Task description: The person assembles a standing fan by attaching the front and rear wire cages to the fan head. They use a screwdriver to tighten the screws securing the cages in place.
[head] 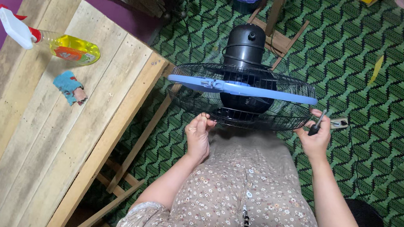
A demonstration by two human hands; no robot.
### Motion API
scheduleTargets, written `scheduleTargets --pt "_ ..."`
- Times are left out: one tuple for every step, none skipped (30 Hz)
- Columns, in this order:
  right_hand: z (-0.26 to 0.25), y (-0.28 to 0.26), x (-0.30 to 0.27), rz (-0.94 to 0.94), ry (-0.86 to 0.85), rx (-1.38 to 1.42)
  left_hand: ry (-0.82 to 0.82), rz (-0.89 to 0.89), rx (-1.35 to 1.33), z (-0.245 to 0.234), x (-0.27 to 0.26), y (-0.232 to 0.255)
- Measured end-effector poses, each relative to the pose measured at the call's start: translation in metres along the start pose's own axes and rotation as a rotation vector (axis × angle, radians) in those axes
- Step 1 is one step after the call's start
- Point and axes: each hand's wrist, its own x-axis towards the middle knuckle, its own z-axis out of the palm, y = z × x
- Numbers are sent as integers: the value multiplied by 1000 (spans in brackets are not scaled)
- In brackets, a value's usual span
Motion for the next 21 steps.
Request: scheduleTargets --pt "0 0 1 -9 3 -27 5 1 -4 1 0 0" --pt "0 0 2 -19 5 -53 5 -1 -5 1 0 0" --pt "0 1 3 -29 9 -79 4 -2 -5 1 0 1" --pt "1 1 5 -30 12 -100 3 -3 -5 2 1 1" --pt "1 1 5 -29 17 -123 -2 -2 -4 2 1 2" --pt "0 1 5 -28 21 -146 -8 0 -3 2 1 2" --pt "0 1 5 -33 20 -138 -14 0 -2 2 1 2" --pt "0 1 5 -38 19 -129 -11 0 7 3 1 2" --pt "0 0 5 -44 17 -121 -8 1 16 3 2 2" --pt "0 0 5 -46 13 -114 -4 2 24 4 2 2" --pt "0 0 6 -51 9 -106 -2 -4 29 5 4 3" --pt "0 -1 7 -56 5 -98 -1 -11 34 5 5 3" --pt "0 -1 8 -56 9 -112 2 -18 39 6 6 3" --pt "0 -1 8 -56 14 -126 0 -14 36 7 7 3" --pt "0 0 9 -56 18 -140 -4 -11 34 8 8 3" --pt "1 0 10 -64 17 -140 -7 -7 31 9 9 4" --pt "2 1 11 -74 18 -142 -1 -9 24 9 12 4" --pt "2 2 12 -83 20 -144 4 -11 17 10 14 4" --pt "2 3 13 -103 34 -150 4 -16 11 11 16 4" --pt "3 5 15 -124 47 -156 -5 -5 6 12 19 4" --pt "4 7 16 -143 60 -164 -13 5 0 13 20 3"
